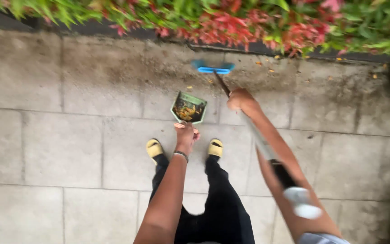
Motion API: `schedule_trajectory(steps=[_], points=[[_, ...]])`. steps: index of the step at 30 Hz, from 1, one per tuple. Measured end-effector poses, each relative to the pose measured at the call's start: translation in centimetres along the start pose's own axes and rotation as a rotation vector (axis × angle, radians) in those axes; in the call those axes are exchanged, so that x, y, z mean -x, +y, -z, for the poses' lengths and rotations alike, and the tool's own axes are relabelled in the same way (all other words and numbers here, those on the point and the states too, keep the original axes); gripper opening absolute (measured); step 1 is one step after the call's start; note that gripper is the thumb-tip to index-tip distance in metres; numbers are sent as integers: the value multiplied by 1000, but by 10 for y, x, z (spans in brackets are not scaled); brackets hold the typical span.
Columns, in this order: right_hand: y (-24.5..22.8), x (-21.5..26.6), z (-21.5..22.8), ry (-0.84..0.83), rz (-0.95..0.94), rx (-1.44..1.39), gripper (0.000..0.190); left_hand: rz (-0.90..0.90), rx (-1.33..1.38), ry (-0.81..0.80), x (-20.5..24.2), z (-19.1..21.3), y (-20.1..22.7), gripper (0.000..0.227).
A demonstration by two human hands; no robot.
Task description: Sweeping dry leaves and debris into a dustpan using a broom in an outdoor tiled area.
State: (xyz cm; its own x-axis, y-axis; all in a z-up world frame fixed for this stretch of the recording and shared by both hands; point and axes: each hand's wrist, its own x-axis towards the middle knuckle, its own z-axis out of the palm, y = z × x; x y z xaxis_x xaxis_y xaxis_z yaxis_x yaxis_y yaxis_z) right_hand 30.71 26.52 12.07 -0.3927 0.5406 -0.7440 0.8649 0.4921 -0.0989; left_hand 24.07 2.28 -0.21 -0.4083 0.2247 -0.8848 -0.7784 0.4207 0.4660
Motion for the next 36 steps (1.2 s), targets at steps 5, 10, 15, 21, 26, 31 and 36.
schedule_trajectory(steps=[5, 10, 15, 21, 26, 31, 36], points=[[16, 117, 92, -72, -84, -176, 54, 43, 87, 36, 15, -50, -19, 26], [39, 40, 53, -19, -49, -201, 49, 46, 61, 65, 30, -58, -35, 59], [42, 45, 1, -159, -40, -192, 66, 42, 69, 46, 71, -59, -14, 37], [49, 150, 82, -255, -11, -255, 65, 37, 102, 76, 45, -74, -40, 34], [36, 168, 103, -160, 50, -76, 63, 27, 116, 93, 58, -66, -40, 21], [40, 106, 63, -20, 28, -148, 67, 14, 165, 130, 75, -32, -35, 25], [8, 58, 28, -24, 19, -67, 65, 48, 278, 195, 89, 9, -46, 21]])
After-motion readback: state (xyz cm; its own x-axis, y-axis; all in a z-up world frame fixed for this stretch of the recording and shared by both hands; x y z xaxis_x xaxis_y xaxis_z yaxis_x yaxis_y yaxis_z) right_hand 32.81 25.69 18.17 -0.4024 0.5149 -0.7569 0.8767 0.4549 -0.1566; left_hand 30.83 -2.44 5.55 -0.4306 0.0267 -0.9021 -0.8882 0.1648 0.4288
